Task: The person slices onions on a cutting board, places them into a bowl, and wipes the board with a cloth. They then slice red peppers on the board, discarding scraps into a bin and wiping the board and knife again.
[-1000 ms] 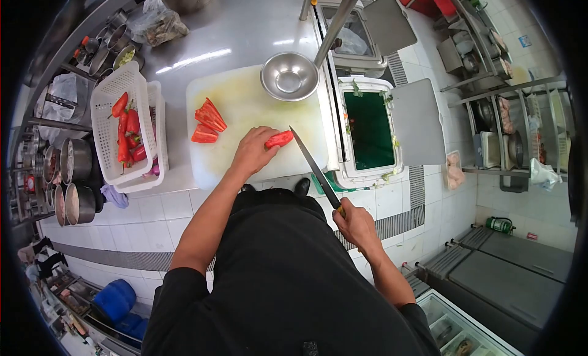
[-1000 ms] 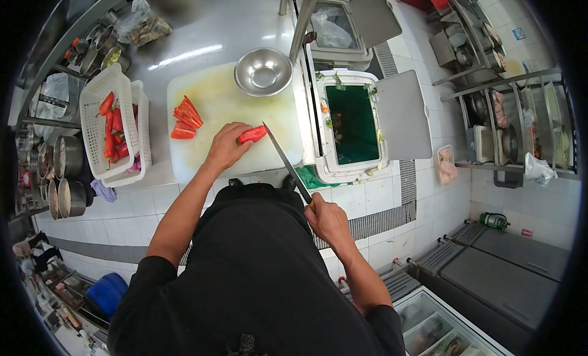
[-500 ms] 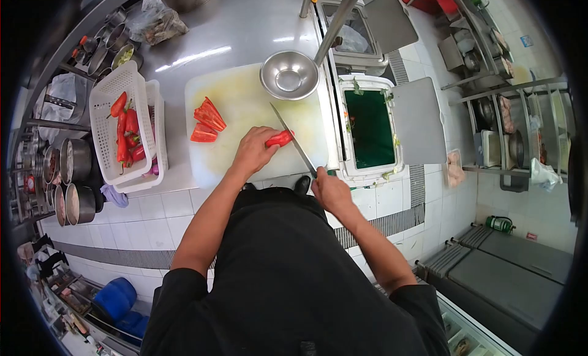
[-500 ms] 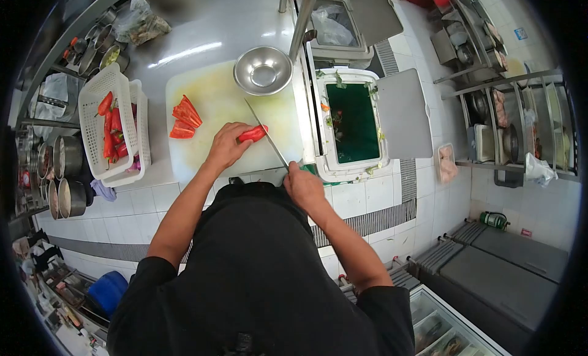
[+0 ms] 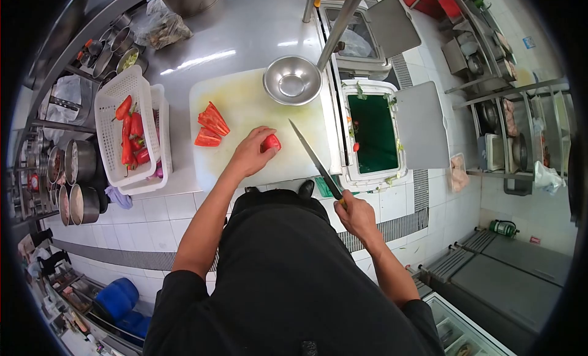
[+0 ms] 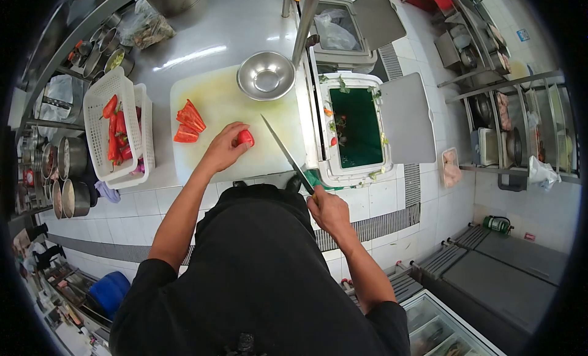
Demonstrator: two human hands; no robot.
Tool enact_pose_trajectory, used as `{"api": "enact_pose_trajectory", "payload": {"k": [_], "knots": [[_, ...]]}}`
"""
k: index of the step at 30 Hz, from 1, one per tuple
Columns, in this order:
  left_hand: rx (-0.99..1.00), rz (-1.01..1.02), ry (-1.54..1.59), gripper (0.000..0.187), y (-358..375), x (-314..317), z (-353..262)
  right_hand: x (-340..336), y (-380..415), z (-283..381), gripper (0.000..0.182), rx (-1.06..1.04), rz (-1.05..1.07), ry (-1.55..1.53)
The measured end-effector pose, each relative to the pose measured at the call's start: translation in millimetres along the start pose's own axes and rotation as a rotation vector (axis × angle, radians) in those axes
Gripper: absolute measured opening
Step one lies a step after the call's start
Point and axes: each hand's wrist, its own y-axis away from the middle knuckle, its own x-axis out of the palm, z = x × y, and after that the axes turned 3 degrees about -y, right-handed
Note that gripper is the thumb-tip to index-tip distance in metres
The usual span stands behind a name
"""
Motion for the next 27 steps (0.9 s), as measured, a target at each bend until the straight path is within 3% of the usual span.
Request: {"api": "enact_pose_trajectory", "payload": {"k": [8, 11, 13, 23, 27], "knots": [[0.051, -0.095, -0.106, 0.064, 9.9, 6.1, 8.9, 10.3, -5.6, 14.1, 0.026, -0.096, 0.005, -0.088], [-0.056, -0.186, -0.016, 0.059, 7.6, 12.9, -3.8, 11.4, -3.7, 19.5, 0.026, -0.085, 0.04, -0.089], [-0.23, -0.194, 0.227, 0.054, 7.5, 16.3, -7.6, 11.7, -0.5, 21.5, 0.025, -0.072, 0.059, -0.089], [-0.253, -0.263, 0.326, 0.045, 3.4, 25.5, -0.5, 34.3, -45.3, 46.4, 0.025, -0.151, -0.033, -0.08], [-0.165, -0.303, 0.309, 0.042, 5.6, 28.5, -8.2, 32.4, -73.9, 66.6, 0.024, -0.177, -0.033, -0.074]]}}
